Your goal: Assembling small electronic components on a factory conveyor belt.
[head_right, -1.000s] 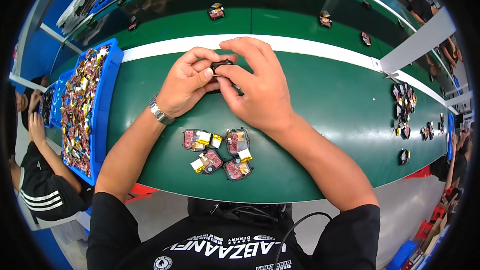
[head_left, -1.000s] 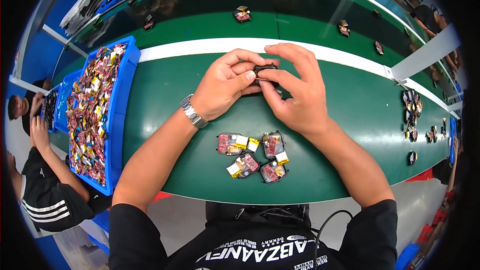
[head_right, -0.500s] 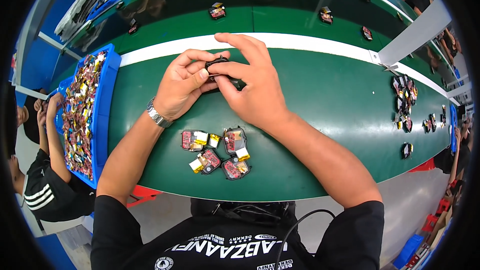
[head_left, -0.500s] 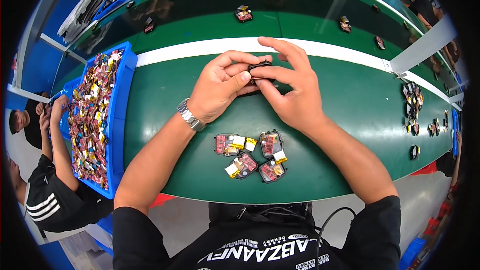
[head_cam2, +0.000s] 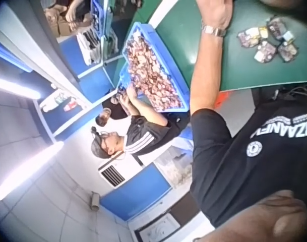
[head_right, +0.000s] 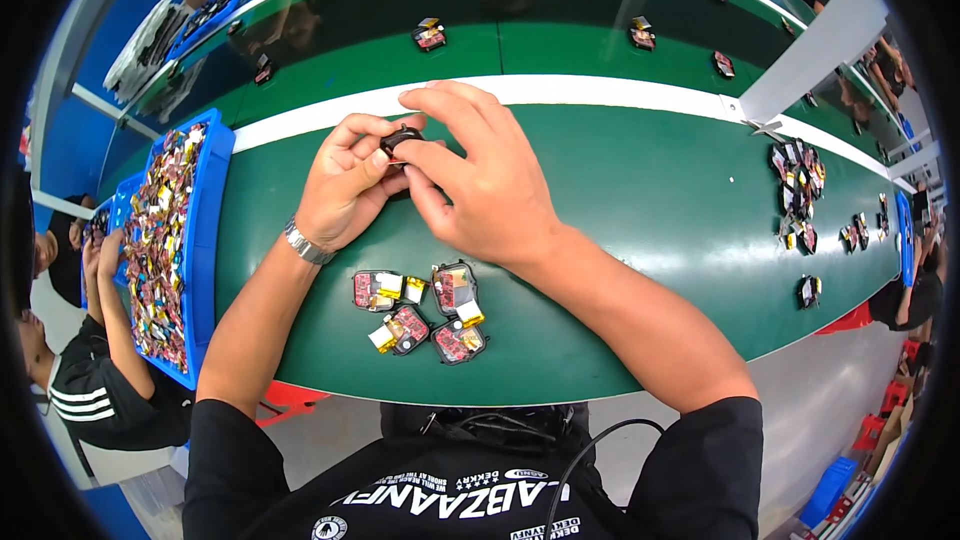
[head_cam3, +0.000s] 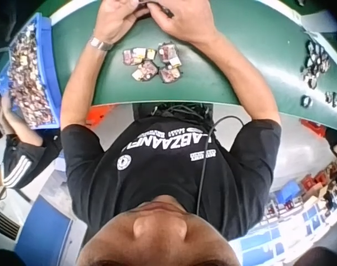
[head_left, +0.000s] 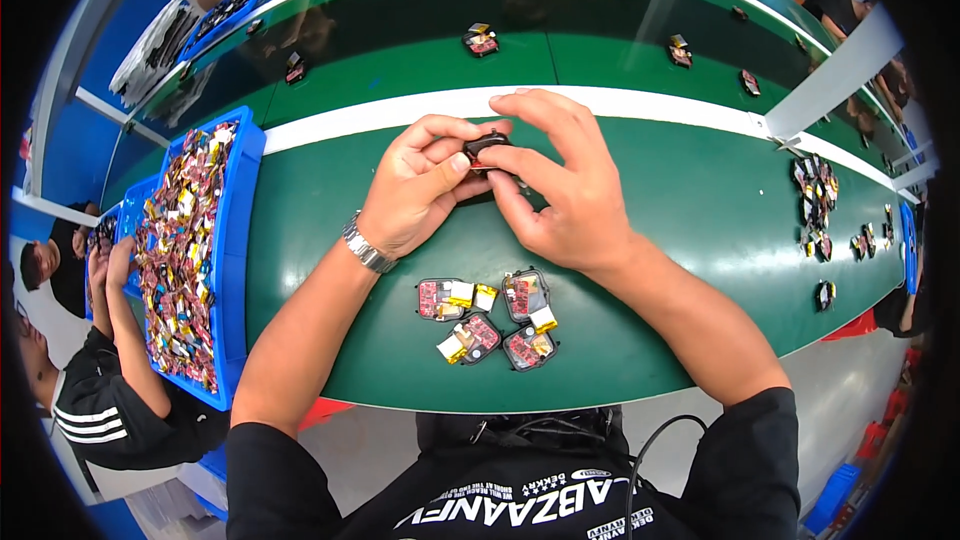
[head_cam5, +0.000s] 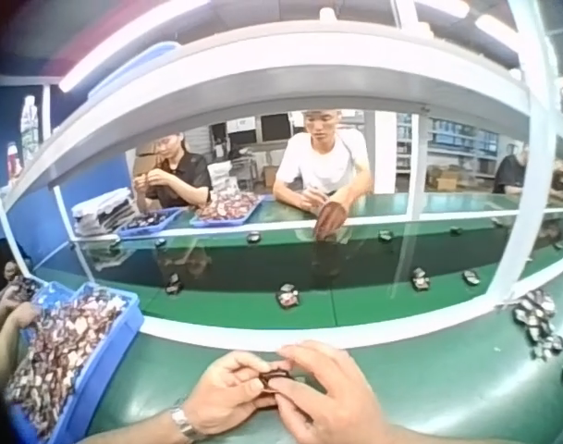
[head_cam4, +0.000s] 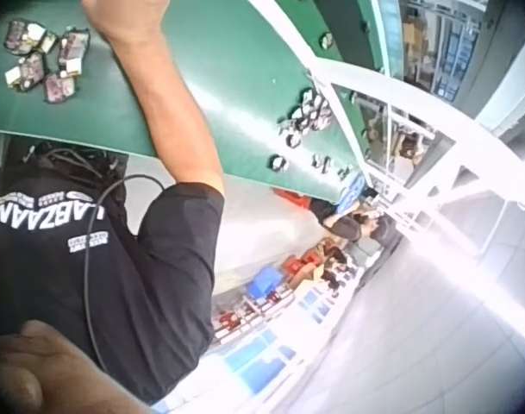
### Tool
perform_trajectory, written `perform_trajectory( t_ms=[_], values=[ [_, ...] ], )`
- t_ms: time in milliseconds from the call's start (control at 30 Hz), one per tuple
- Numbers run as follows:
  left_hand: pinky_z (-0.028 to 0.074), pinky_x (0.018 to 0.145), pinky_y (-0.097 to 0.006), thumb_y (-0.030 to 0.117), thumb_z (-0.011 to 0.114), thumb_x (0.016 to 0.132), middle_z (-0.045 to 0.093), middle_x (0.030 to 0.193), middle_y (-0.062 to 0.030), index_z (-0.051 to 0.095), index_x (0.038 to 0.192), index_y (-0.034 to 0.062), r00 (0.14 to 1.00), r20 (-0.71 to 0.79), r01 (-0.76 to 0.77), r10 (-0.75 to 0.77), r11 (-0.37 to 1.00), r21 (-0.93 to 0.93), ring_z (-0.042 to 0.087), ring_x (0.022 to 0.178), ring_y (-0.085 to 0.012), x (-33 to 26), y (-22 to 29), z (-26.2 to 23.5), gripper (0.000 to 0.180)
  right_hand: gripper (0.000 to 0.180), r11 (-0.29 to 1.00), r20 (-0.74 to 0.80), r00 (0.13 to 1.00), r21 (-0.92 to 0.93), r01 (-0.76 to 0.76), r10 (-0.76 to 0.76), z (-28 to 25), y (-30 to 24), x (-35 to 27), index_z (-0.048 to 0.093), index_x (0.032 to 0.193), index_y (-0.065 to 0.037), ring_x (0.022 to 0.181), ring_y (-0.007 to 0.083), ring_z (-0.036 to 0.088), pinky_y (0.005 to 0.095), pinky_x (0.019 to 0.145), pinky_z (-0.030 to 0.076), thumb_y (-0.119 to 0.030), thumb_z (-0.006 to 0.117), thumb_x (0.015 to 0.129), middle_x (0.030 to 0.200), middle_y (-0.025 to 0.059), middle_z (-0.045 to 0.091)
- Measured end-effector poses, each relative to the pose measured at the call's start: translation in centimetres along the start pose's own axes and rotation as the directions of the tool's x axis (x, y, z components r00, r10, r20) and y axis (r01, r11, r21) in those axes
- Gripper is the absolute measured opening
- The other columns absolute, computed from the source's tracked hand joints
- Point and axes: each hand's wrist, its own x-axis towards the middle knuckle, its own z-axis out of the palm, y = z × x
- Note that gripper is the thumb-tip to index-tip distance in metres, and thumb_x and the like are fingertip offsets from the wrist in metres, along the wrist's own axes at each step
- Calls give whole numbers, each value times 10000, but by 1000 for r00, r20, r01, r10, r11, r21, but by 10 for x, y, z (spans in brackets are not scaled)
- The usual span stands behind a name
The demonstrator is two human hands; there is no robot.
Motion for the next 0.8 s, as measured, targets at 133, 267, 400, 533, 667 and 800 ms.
perform_trajectory(
  t_ms=[133, 267, 400, 533, 667, 800],
  values=[
    [531, 981, -422, 37, 557, 968, 553, 1326, -182, 508, 1207, 34, 1000, 19, 15, -15, 1000, 3, 588, 1180, -249, 2, -1, 0, 244, 199, 999, -24, 1000, 36, -9, 10, 1, 0, -2, 654, 841, -27, 1076, 309, 584, 399, 863, 498, 0, 726, 657, 1130, 113, 607],
    [537, 975, -411, 42, 553, 972, 590, 1259, -159, 503, 1220, 25, 999, 25, 24, -24, 1000, -8, 604, 1150, -230, 3, -2, -1, 254, 196, 999, -30, 999, 45, -25, 26, 1, -1, -1, 651, 842, -30, 1037, 301, 594, 396, 853, 502, 3, 724, 664, 1102, 106, 610],
    [545, 969, -401, 44, 546, 977, 614, 1198, -138, 495, 1244, 7, 997, -25, 68, -68, 998, 0, 617, 1125, -216, 3, 0, 4, 275, 193, 996, -38, 997, 61, -64, 67, 5, 0, -4, 656, 852, -39, 970, 275, 605, 367, 778, 522, 7, 722, 677, 1052, 89, 613],
    [556, 952, -400, 43, 545, 976, 616, 1202, -139, 501, 1248, -5, 997, -32, 76, -75, 997, 30, 626, 1110, -210, 5, 1, 7, 280, 172, 991, -52, 989, 20, -134, 135, 4, 0, -3, 676, 861, -46, 895, 245, 598, 332, 685, 524, 3, 724, 703, 975, 70, 604],
    [547, 958, -388, 83, 568, 975, 618, 1202, -125, 495, 1249, 9, 992, -66, 114, -110, 991, 63, 619, 1110, -192, 5, 3, 9, 293, 159, 992, 13, 995, -85, -96, 97, 3, -1, -1, 686, 860, -47, 855, 234, 586, 323, 653, 520, -1, 727, 713, 932, 62, 593],
    [548, 954, -384, 74, 565, 974, 618, 1201, -121, 498, 1245, 10, 987, -116, 118, -109, 990, 75, 620, 1106, -191, 6, 3, 11, 287, 192, 984, 66, 996, -171, -50, 62, 2, -3, -2, 681, 869, -40, 830, 222, 586, 322, 637, 519, 5, 725, 688, 920, 55, 595]
  ],
)
